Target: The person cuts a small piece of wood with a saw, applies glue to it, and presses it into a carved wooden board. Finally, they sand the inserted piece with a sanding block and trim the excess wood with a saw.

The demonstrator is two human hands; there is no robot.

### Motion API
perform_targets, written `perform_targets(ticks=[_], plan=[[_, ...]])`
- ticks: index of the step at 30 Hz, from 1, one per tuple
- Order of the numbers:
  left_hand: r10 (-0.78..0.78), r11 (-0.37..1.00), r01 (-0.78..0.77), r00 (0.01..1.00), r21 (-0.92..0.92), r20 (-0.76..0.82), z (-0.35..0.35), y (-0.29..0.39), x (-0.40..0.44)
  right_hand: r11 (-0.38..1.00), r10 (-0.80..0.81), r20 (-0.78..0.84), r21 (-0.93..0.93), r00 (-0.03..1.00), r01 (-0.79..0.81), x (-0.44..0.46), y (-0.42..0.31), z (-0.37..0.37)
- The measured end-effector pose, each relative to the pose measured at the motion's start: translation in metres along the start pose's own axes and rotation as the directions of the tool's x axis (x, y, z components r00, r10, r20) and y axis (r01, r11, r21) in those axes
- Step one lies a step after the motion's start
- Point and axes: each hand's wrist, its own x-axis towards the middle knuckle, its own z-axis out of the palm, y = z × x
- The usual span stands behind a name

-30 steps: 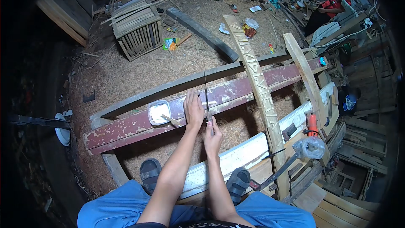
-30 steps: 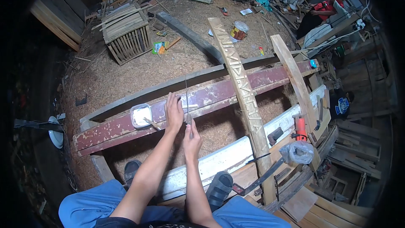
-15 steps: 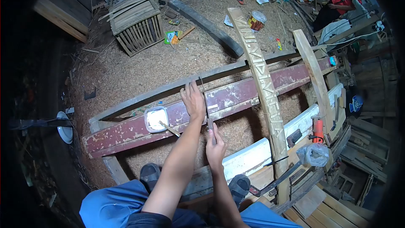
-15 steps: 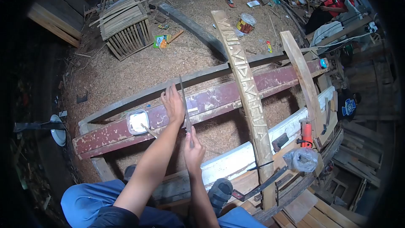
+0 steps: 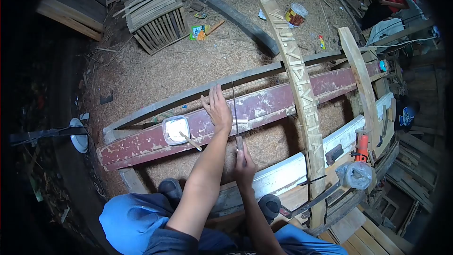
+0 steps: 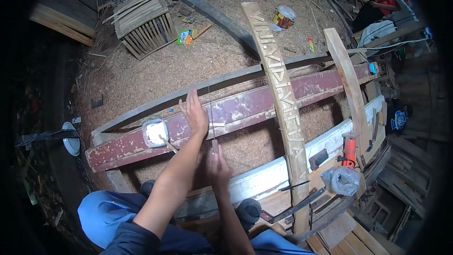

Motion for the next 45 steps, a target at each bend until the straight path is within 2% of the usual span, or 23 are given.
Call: perform_targets(ticks=[2,3,6,9,12,15,18,19,20,22,24,28,30,33,34,35,36,38,39,41,42,44,45], plan=[[0.054,0.997,-0.056,0.998,-0.05,-0.04,-0.007,0.004,-0.002,0.977,0.212,0.113,-0.027,0.971,-0.21,0.002,-0.011,-0.007],[0.065,0.996,-0.068,0.997,-0.055,-0.047,-0.009,0.007,0.002,0.999,-0.017,0.033,-0.043,0.999,0.018,0.006,0.014,0.008],[0.021,0.995,-0.024,0.999,-0.094,-0.031,-0.009,0.004,0.001,0.999,-0.041,0.027,-0.005,0.999,0.041,0.022,0.011,0.018],[-0.022,0.993,0.017,0.999,-0.113,-0.048,-0.006,0.005,0.006,0.995,-0.019,0.071,0.104,0.997,0.012,0.002,0.01,-0.005],[0.105,0.99,-0.11,0.993,-0.086,-0.058,-0.005,0.003,0.001,0.997,0.064,0.045,0.045,0.997,-0.066,0.009,-0.002,0.004],[0.059,0.995,-0.058,0.998,-0.083,0.004,-0.008,0.004,-0.002,1.0,0.005,0.058,0.028,0.998,-0.006,0.016,0.003,0.008],[-0.017,0.995,0.011,0.998,-0.098,-0.059,-0.009,0.006,0.005,0.995,0.011,0.038,0.099,0.999,-0.014,-0.012,0.012,-0.005],[0.009,0.996,-0.014,0.999,-0.092,-0.051,-0.008,0.006,0.002,0.988,0.133,0.08,0.072,0.988,-0.139,-0.013,0.014,-0.004],[0.042,0.995,-0.046,0.998,-0.087,-0.042,-0.007,0.005,-0.001,0.987,0.138,0.078,0.071,0.987,-0.144,-0.007,0.017,0.001],[0.029,0.997,-0.029,1.0,-0.076,-0.011,-0.006,0.003,-0.001,0.997,0.049,0.043,0.053,0.998,-0.051,0.024,-0.006,0.011],[-0.027,0.995,0.016,0.993,-0.097,-0.111,0.008,0.003,0.005,0.997,0.036,0.048,0.064,0.998,-0.039,0.018,-0.002,0.006],[0.066,0.996,-0.073,0.989,-0.055,-0.133,0.009,-0.002,-0.002,0.995,0.09,0.041,0.047,0.995,-0.092,-0.002,0.007,0.003],[0.028,0.999,-0.033,0.993,-0.04,-0.112,0.011,0.001,0.003,0.993,0.107,0.026,0.057,0.994,-0.108,0.011,0.001,0.008],[-0.022,0.997,0.011,0.99,-0.077,-0.138,0.013,0.003,0.006,0.999,0.032,0.077,0.013,0.996,-0.033,0.009,-0.005,0.002],[-0.055,0.996,0.043,0.984,-0.076,-0.171,0.014,0.001,0.007,0.998,0.032,0.017,0.053,0.999,-0.033,-0.014,0.003,0.0],[-0.014,0.998,0.003,0.988,-0.065,-0.156,0.013,0.001,0.005,0.995,0.039,-0.041,0.094,0.998,-0.035,-0.027,0.009,-0.001],[-0.018,0.998,0.008,0.988,-0.066,-0.155,0.013,0.001,0.004,0.995,0.039,-0.038,0.091,0.999,-0.035,-0.024,0.005,-0.002],[-0.047,0.996,0.036,0.988,-0.077,-0.144,0.013,0.001,0.008,0.979,0.199,0.037,-0.061,0.979,-0.197,-0.012,0.0,-0.003],[-0.051,0.996,0.039,0.988,-0.082,-0.146,0.013,0.001,0.011,0.979,0.194,0.037,-0.064,0.98,-0.191,-0.005,-0.007,-0.008],[-0.01,0.998,0.002,0.99,-0.057,-0.141,0.01,0.003,0.008,0.916,0.384,0.181,-0.195,0.906,-0.349,0.001,-0.018,-0.028],[-0.014,0.998,0.006,0.99,-0.06,-0.141,0.01,0.005,0.008,0.916,0.382,0.181,-0.199,0.906,-0.347,-0.001,-0.007,-0.032],[-0.012,0.998,0.002,0.985,-0.058,-0.17,0.008,0.005,0.009,0.996,0.085,0.065,0.03,0.994,-0.088,-0.019,0.023,-0.036],[-0.012,0.998,0.002,0.985,-0.059,-0.172,0.008,0.005,0.012,0.991,0.109,0.004,0.075,0.994,-0.109,-0.022,0.018,-0.037]])
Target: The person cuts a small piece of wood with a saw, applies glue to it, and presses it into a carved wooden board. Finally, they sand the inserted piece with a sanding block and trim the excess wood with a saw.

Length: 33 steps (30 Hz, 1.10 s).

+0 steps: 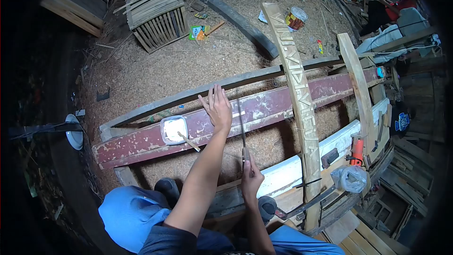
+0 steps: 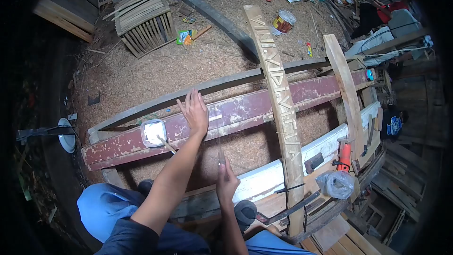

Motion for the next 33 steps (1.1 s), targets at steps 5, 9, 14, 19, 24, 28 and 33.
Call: perform_targets(ticks=[5,9,14,19,24,28,33], plan=[[0.003,1.0,-0.003,0.999,-0.008,0.032,-0.001,-0.001,-0.003,0.998,-0.033,0.003,-0.051,0.999,0.033,0.042,-0.015,0.014],[-0.007,1.0,0.007,1.0,-0.029,0.013,-0.001,-0.001,-0.003,0.999,-0.026,0.106,-0.04,0.994,0.03,0.061,-0.025,0.028],[-0.019,0.999,0.02,0.999,-0.028,0.035,0.0,-0.002,-0.003,0.996,-0.062,0.119,-0.059,0.991,0.07,0.064,-0.023,0.033],[-0.043,0.999,0.045,0.997,-0.024,0.063,-0.01,0.001,-0.002,0.984,-0.083,0.119,-0.144,0.989,0.1,0.066,-0.007,0.04],[-0.093,0.996,0.094,0.994,-0.009,0.064,-0.005,-0.002,-0.003,0.97,-0.156,0.109,-0.17,0.982,0.173,0.05,-0.004,0.027],[-0.077,0.997,0.077,0.997,-0.017,-0.012,-0.006,-0.003,-0.003,0.988,-0.079,0.072,-0.128,0.994,0.088,0.026,-0.008,0.024],[0.094,0.98,-0.105,0.993,-0.169,-0.07,-0.005,-0.005,-0.001,0.997,-0.049,0.039,-0.051,0.998,0.051,0.016,-0.009,0.029]])
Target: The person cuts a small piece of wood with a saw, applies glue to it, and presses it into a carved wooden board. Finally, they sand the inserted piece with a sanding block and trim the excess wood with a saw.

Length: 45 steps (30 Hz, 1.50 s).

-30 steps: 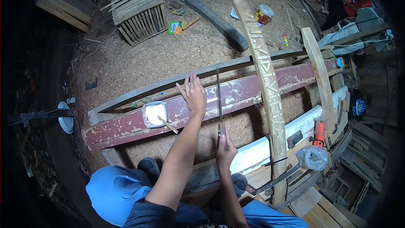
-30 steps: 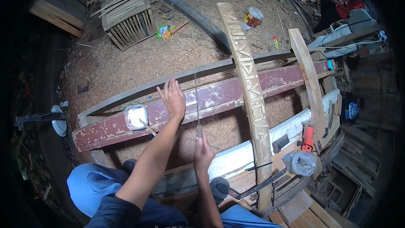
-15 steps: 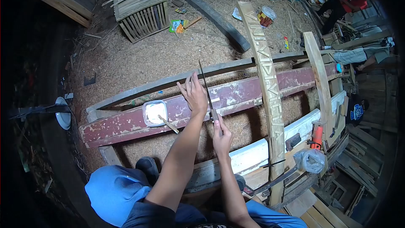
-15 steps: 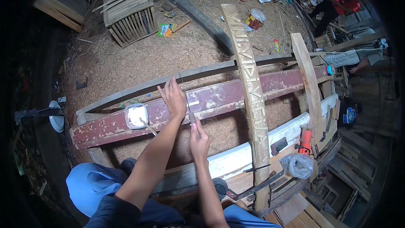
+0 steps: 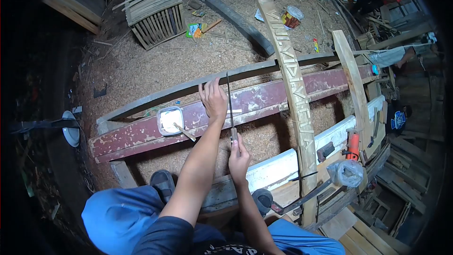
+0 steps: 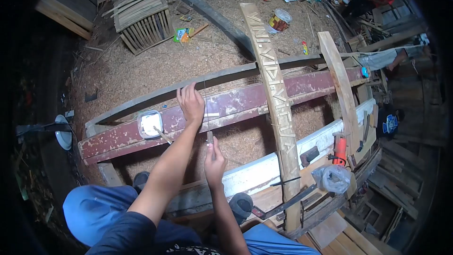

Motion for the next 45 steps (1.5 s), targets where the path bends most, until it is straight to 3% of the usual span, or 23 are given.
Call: perform_targets(ticks=[2,4,5,7,10,12,16,20,23,36,38,42,43,45], plan=[[0.086,0.995,-0.088,0.996,-0.053,-0.031,-0.012,0.005,0.002,0.996,-0.092,-0.038,-0.002,0.995,0.092,0.005,0.003,0.002],[0.127,0.975,-0.112,0.99,-0.193,0.069,-0.03,0.005,-0.01,0.997,-0.067,-0.038,0.034,0.997,0.068,0.01,0.001,0.002],[0.083,0.982,-0.051,0.981,-0.18,0.174,-0.032,-0.003,-0.025,0.998,-0.02,-0.023,0.053,1.0,0.022,0.008,0.001,0.0],[0.147,0.983,-0.122,0.97,-0.136,0.196,-0.047,-0.008,-0.05,0.996,0.08,0.023,0.032,0.997,-0.081,0.004,-0.011,-0.004],[0.187,0.982,-0.181,0.941,-0.047,0.281,-0.059,-0.012,-0.063,0.997,-0.019,-0.009,0.069,1.0,0.02,0.007,-0.004,0.007],[0.276,0.955,-0.222,0.91,-0.199,0.309,-0.064,-0.016,-0.068,0.997,-0.031,0.017,0.075,0.999,0.03,0.014,0.0,0.011],[0.181,0.954,-0.117,0.958,-0.275,0.223,-0.062,-0.022,-0.049,0.997,-0.068,0.083,0.038,0.994,0.065,0.024,-0.005,0.013],[0.196,0.918,-0.12,0.966,-0.378,0.169,-0.06,-0.027,-0.048,0.999,-0.036,0.132,-0.013,0.991,0.038,0.028,-0.008,0.004],[0.203,0.931,-0.14,0.966,-0.337,0.161,-0.055,-0.029,-0.051,1.0,-0.004,0.141,-0.025,0.99,0.008,0.03,-0.009,0.004],[0.202,0.922,-0.121,0.961,-0.367,0.191,-0.059,-0.029,-0.046,1.0,-0.012,0.091,-0.003,0.996,0.012,0.014,-0.02,0.007],[0.195,0.917,-0.116,0.965,-0.381,0.178,-0.057,-0.029,-0.048,0.993,-0.108,0.062,-0.048,0.992,0.111,0.005,-0.007,-0.002],[0.203,0.908,-0.094,0.951,-0.409,0.232,-0.058,-0.033,-0.046,0.995,-0.092,0.082,-0.041,0.992,0.095,0.032,-0.019,0.018],[0.209,0.908,-0.102,0.951,-0.407,0.227,-0.059,-0.035,-0.043,0.999,0.028,0.114,-0.047,0.993,-0.023,0.03,-0.028,0.014],[0.225,0.904,-0.106,0.942,-0.415,0.25,-0.059,-0.032,-0.05,1.0,0.001,0.094,-0.004,0.996,-0.001,0.021,-0.025,0.007]])
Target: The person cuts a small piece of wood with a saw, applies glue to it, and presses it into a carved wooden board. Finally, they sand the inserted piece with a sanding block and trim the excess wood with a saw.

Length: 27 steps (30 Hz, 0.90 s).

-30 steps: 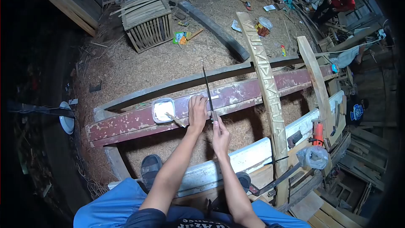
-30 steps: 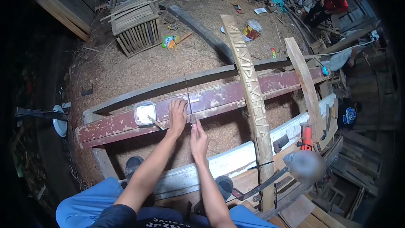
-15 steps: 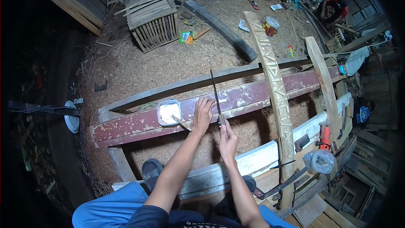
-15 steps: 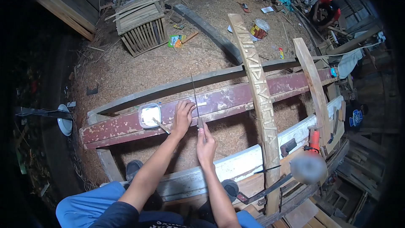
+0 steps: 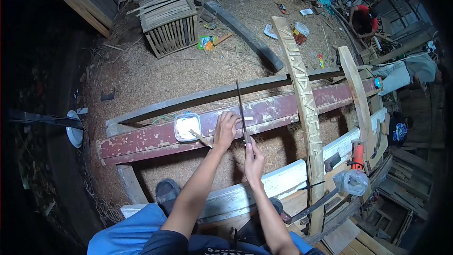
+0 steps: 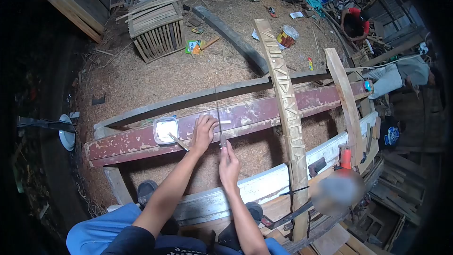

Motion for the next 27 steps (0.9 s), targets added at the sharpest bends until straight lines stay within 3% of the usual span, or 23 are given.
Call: perform_targets(ticks=[6,9,13,17,18,21,22,23,25,27], plan=[[-0.039,0.999,0.039,0.999,-0.033,-0.018,0.002,0.003,0.003,0.995,-0.094,-0.07,-0.035,0.993,0.091,0.008,0.009,0.016],[-0.05,0.998,0.049,0.998,-0.032,-0.024,0.0,0.005,-0.002,0.997,-0.065,-0.043,0.049,0.997,0.067,-0.01,0.02,0.0],[-0.043,0.999,0.042,0.999,-0.033,-0.013,-0.001,0.006,0.002,0.996,-0.013,-0.042,-0.092,0.999,0.009,-0.011,0.01,-0.002],[-0.042,0.999,0.041,0.999,-0.032,-0.022,0.001,0.002,0.0,1.0,-0.019,-0.014,-0.01,1.0,0.018,-0.007,0.01,-0.004],[-0.044,0.998,0.043,0.999,-0.033,-0.025,-0.001,0.002,0.002,0.981,-0.186,-0.079,-0.06,0.979,0.182,-0.014,0.032,-0.005],[-0.055,0.998,0.056,0.998,-0.028,0.014,-0.002,0.008,-0.001,0.983,-0.14,-0.079,-0.132,0.987,0.129,-0.012,0.033,0.0],[-0.053,0.998,0.053,0.998,-0.031,0.015,-0.002,0.007,0.0,0.991,-0.02,-0.017,-0.13,1.0,0.018,-0.002,0.01,0.0],[-0.05,0.998,0.051,0.999,-0.033,0.014,-0.002,0.006,0.002,0.992,-0.025,-0.015,-0.128,1.0,0.023,0.001,0.002,-0.001],[-0.03,0.999,0.03,1.0,-0.042,0.001,-0.003,0.005,0.003,1.0,0.021,0.009,-0.023,1.0,-0.021,0.004,-0.007,-0.003],[-0.026,0.999,0.026,1.0,-0.038,-0.011,-0.001,0.005,0.001,0.998,-0.066,-0.028,-0.009,0.997,0.065,-0.009,0.019,-0.005]])
